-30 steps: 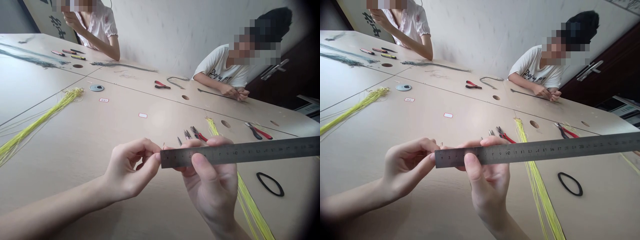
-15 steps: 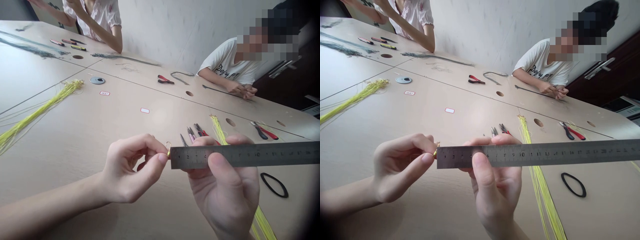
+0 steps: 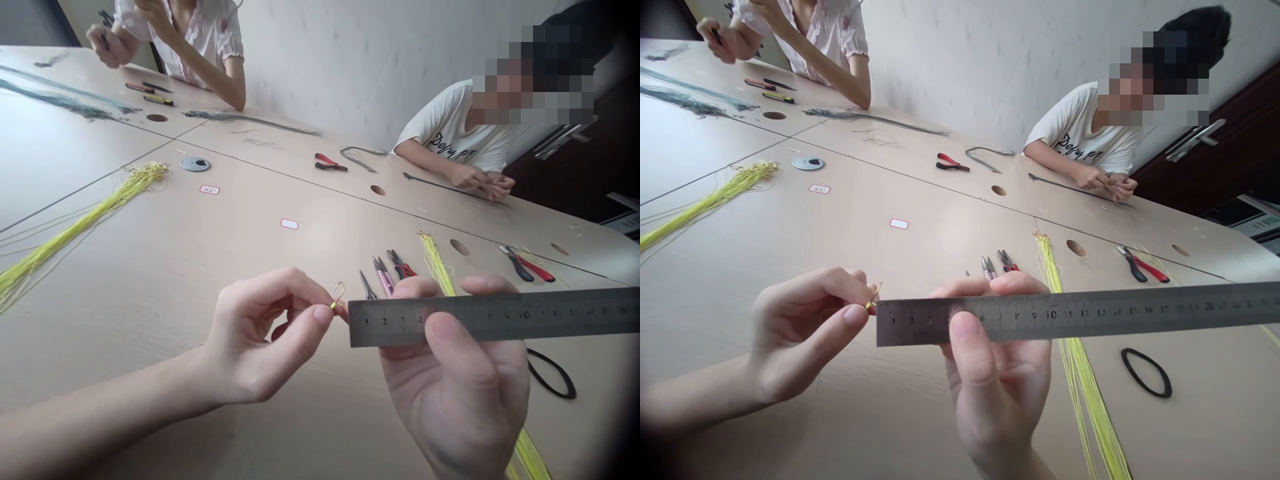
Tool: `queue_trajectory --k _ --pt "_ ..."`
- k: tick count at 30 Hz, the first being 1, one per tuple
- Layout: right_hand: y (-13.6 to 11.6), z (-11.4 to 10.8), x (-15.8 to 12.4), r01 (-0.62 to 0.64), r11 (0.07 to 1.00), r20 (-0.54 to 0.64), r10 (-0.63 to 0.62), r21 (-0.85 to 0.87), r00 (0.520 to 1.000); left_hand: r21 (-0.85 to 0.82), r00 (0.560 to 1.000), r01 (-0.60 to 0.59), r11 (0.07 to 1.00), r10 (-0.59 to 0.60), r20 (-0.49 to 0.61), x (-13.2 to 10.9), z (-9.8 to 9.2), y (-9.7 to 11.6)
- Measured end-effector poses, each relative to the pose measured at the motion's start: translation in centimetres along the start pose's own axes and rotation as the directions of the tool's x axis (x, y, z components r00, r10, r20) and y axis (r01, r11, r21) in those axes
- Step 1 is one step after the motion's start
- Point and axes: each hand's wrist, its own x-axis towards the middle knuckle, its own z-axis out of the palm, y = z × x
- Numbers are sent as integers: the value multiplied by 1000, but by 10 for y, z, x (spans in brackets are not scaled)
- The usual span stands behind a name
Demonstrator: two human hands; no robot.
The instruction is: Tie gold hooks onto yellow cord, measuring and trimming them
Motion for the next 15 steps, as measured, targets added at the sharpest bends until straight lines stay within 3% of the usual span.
queue_trajectory --k 9,15 --pt "1 2 -2 33 997 -5 -33 74 999 17 999 -39 999 39 -7 2 1 2" --pt "2 2 -2 32 988 56 -41 151 998 -20 997 -71 997 72 23 2 2 1"
